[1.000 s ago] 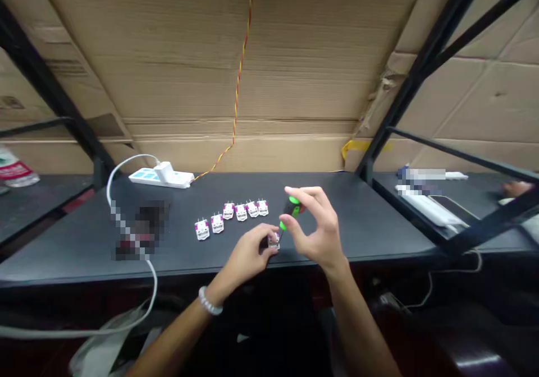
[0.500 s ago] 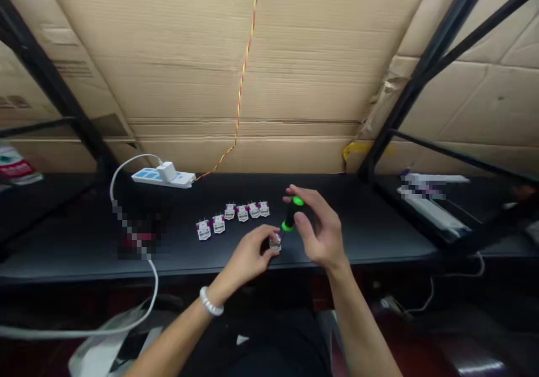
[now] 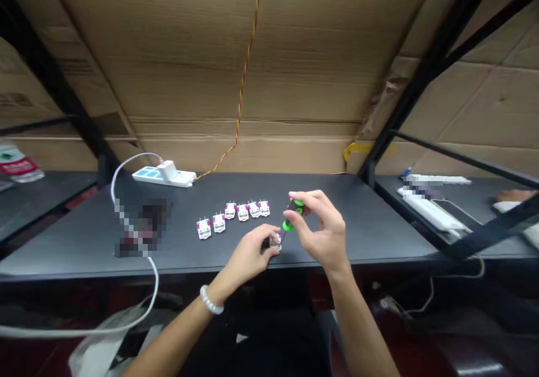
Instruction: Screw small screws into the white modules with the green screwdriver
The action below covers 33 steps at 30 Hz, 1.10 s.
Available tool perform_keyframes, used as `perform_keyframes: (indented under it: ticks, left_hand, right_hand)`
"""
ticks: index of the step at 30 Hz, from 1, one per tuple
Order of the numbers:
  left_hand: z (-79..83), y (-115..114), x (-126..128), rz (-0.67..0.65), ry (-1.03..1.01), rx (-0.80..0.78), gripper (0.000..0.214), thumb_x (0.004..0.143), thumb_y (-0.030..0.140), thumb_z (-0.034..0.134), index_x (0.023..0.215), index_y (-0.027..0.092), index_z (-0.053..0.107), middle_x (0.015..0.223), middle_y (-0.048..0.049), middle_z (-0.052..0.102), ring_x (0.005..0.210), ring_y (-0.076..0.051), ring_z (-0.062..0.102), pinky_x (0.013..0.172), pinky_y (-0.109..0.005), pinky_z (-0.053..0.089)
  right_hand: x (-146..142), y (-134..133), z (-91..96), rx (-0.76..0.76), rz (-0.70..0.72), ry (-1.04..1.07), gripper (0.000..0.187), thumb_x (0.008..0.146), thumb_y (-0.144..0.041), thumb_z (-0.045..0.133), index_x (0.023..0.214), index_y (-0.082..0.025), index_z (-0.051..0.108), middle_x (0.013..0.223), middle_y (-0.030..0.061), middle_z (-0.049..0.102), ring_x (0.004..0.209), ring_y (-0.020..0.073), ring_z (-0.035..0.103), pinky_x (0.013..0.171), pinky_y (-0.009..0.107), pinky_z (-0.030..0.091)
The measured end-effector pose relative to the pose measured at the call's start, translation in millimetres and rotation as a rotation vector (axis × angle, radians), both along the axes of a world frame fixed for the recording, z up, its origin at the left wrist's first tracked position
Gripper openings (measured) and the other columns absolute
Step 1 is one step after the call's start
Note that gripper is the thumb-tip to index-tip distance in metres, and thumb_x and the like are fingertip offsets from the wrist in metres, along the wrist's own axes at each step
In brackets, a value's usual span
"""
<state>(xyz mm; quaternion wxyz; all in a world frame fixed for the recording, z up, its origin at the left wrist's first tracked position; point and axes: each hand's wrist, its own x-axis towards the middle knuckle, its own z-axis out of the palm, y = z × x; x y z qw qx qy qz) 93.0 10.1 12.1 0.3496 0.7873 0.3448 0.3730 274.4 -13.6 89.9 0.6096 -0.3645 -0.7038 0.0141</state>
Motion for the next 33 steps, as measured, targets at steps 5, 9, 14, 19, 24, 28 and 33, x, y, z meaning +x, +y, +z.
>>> perform_keyframes:
  ticks: [5, 9, 14, 19, 24, 28, 33]
  left_hand:
    - [-2.2, 1, 0, 0.0, 0.003, 0.016, 0.014, 0.085, 0.009, 0.068, 0.087, 0.021, 0.062, 0.113, -0.0066, 0.076, 0.113, -0.026, 0.07, 0.104, -0.04, 0.053]
    - [-4.5, 1, 0, 0.004, 0.003, 0.013, 0.014, 0.086, 0.009, 0.069, 0.086, 0.021, 0.062, 0.118, -0.0077, 0.075, 0.117, -0.026, 0.07, 0.106, -0.041, 0.052]
    - [-5.8, 1, -1, 0.004, 0.017, 0.035, 0.013, 0.085, 0.009, 0.068, 0.089, 0.021, 0.065, 0.112, -0.0067, 0.076, 0.11, -0.025, 0.071, 0.103, -0.04, 0.054]
    - [-6.6, 1, 1, 0.008, 0.002, 0.038, 0.014, 0.085, 0.008, 0.069, 0.088, 0.021, 0.065, 0.113, -0.006, 0.075, 0.11, -0.025, 0.07, 0.104, -0.04, 0.053]
    - [-4.8, -3, 0, 0.027, 0.025, 0.043, 0.017, 0.084, 0.007, 0.072, 0.086, 0.022, 0.064, 0.117, -0.0076, 0.076, 0.119, -0.027, 0.07, 0.107, -0.041, 0.053]
    - [-1.8, -3, -10, 0.053, 0.093, 0.083, 0.017, 0.086, 0.007, 0.071, 0.093, 0.022, 0.067, 0.119, -0.0079, 0.076, 0.119, -0.027, 0.07, 0.106, -0.04, 0.054]
    - [0.2, 9, -28, 0.059, 0.13, 0.104, 0.017, 0.085, 0.007, 0.074, 0.092, 0.021, 0.068, 0.121, -0.0081, 0.076, 0.12, -0.027, 0.07, 0.11, -0.041, 0.052]
  right_hand:
    - [0, 2, -0.3, 0.006, -0.057, 0.001, 0.026, 0.094, -0.025, 0.078, 0.12, -0.027, 0.075, 0.092, 0.0025, 0.067, 0.078, 0.0176, 0.061, 0.069, 0.033, 0.055]
    - [1, 3, -1.3, 0.016, -0.066, 0.006, 0.028, 0.093, -0.023, 0.08, 0.12, -0.027, 0.075, 0.091, 0.0013, 0.065, 0.077, 0.0169, 0.059, 0.068, 0.031, 0.053]
    - [-1, 0, -1.0, 0.043, -0.08, 0.001, 0.029, 0.091, -0.022, 0.082, 0.119, -0.027, 0.075, 0.087, -0.0002, 0.063, 0.074, 0.0164, 0.057, 0.069, 0.031, 0.053]
    - [-4, 3, -1.4, 0.075, -0.087, 0.0, 0.029, 0.091, -0.023, 0.082, 0.119, -0.026, 0.075, 0.087, 0.0001, 0.063, 0.072, 0.0163, 0.057, 0.068, 0.031, 0.054]
    - [4, 6, -4.6, 0.059, -0.064, -0.041, 0.03, 0.094, -0.026, 0.078, 0.124, -0.026, 0.074, 0.092, 0.0025, 0.067, 0.074, 0.0172, 0.061, 0.07, 0.033, 0.055]
    - [16, 9, -12.9, -0.114, -0.001, -0.049, 0.047, 0.092, -0.031, 0.078, 0.138, -0.027, 0.069, 0.105, 0.0052, 0.078, 0.079, 0.0197, 0.071, 0.078, 0.038, 0.062]
    - [37, 39, -30.5, -0.197, 0.006, 0.405, 0.059, 0.083, -0.039, 0.087, 0.136, -0.023, 0.069, 0.104, 0.0092, 0.08, 0.088, 0.0248, 0.079, 0.079, 0.04, 0.067]
